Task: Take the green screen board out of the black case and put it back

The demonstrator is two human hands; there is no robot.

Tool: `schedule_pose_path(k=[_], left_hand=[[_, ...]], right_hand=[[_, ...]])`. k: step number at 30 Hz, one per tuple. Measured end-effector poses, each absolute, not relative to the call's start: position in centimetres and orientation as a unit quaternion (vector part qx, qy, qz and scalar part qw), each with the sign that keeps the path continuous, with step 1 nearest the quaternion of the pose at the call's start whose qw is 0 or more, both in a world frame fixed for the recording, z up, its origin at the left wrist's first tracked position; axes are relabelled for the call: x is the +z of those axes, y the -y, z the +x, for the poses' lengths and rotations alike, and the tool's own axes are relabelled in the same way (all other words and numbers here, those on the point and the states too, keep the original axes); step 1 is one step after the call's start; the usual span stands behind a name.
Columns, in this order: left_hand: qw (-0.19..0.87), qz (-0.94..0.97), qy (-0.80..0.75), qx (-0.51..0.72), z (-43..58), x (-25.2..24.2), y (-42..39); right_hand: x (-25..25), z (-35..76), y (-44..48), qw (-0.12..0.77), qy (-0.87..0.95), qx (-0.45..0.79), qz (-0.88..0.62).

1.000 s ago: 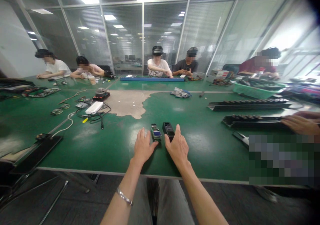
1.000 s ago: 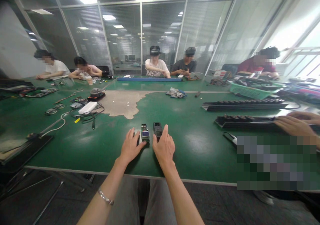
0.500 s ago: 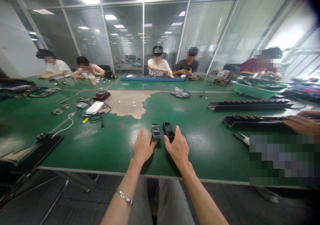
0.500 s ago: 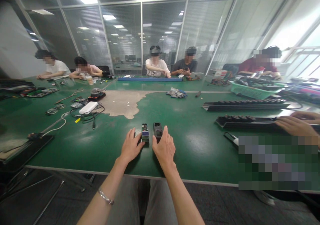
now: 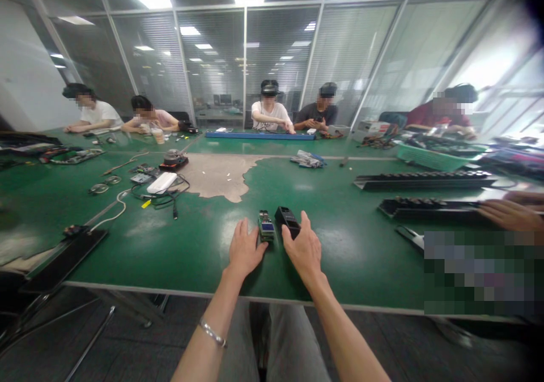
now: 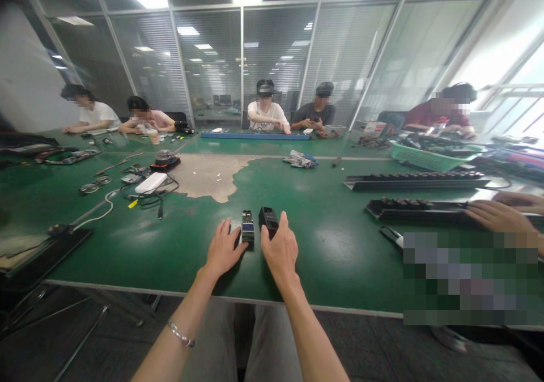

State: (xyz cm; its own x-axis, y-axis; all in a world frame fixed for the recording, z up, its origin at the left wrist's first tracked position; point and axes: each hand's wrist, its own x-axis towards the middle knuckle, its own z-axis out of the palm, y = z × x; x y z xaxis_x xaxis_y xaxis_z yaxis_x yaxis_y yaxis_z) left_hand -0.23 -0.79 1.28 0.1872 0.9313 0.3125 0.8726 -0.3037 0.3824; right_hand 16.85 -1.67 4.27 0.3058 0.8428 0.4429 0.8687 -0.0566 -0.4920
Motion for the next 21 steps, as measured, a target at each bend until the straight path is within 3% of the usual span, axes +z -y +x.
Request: schedule_pose_path(k=[5, 21], left_hand=[[0.055, 0.766, -0.588, 0.252, -0.2, 1.0, 0.8], [0.071, 0.748, -0.587, 0.301, -0.3, 0.1, 0.0]], right_hand=[[6.9, 15.0, 1.5, 0.392, 0.603, -0.013, -0.695], [6.9, 11.2, 1.9, 0.313, 0.656, -0.045, -0.685]])
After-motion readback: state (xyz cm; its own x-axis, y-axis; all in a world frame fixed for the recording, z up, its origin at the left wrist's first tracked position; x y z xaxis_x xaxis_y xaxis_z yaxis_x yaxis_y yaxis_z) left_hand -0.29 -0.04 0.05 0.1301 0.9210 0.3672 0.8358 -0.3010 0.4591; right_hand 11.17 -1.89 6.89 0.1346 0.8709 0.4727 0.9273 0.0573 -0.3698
